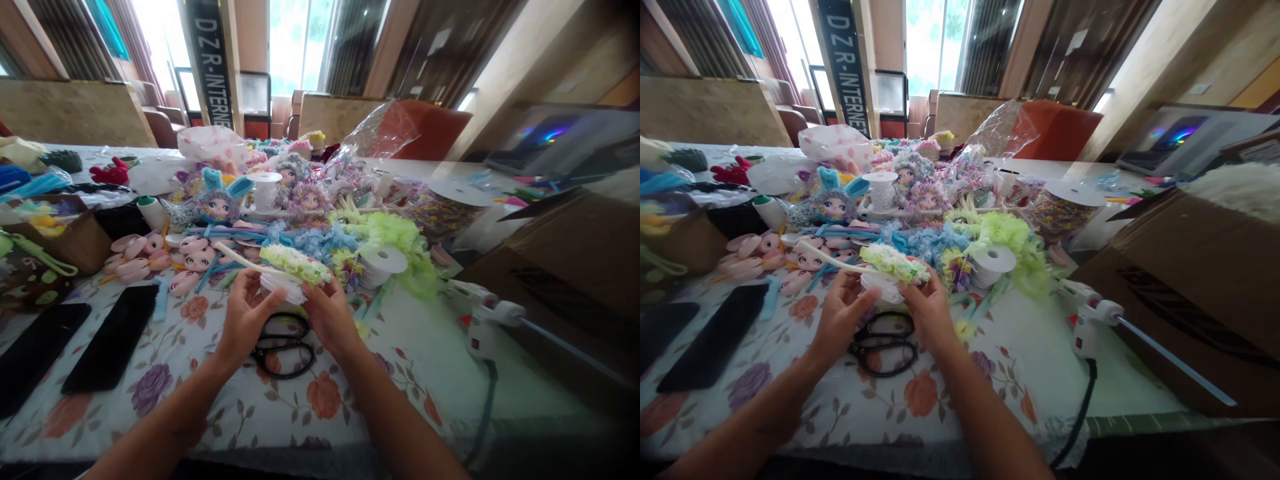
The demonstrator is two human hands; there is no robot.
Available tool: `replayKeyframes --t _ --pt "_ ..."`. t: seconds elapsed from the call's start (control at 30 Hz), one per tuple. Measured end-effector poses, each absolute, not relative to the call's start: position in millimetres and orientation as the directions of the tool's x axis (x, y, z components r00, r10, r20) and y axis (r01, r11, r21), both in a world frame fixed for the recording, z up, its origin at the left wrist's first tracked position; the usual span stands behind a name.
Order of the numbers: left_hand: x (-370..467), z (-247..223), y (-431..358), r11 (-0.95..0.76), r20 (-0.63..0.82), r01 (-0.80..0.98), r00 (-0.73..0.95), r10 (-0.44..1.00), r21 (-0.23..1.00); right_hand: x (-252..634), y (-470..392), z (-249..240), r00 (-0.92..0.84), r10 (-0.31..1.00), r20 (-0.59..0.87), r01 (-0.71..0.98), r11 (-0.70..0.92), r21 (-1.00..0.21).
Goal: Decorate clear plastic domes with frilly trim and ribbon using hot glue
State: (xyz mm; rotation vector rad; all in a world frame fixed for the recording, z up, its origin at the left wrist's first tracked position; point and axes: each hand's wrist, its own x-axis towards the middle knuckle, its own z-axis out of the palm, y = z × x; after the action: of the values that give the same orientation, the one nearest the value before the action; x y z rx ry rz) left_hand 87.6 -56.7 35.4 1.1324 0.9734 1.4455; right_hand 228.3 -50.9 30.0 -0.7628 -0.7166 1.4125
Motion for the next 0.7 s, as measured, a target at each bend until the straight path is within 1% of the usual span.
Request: replayKeyframes --t 0.3,0.53,0.7 --pt "89.6 36.5 -58.6 -0.171 0.164 -0.2 -0.05 0.985 0.965 229.9 -48.7 25.2 -0.003 1.0 -0.021 -0.573 -0.018 -0.819" --pt "89.5 32.3 -58.2 -0.182 0.179 -0.182 -0.036 0.983 0.966 230.7 -48.0 27.8 -0.073 0.997 -0.009 -0.591 -0.051 -0.805" --pt "91.4 29.9 -59.9 -0.188 0.181 -0.125 -0.06 0.982 0.974 231.1 -49.3 29.6 -0.088 0.994 -0.06 -0.598 -0.101 -0.795"
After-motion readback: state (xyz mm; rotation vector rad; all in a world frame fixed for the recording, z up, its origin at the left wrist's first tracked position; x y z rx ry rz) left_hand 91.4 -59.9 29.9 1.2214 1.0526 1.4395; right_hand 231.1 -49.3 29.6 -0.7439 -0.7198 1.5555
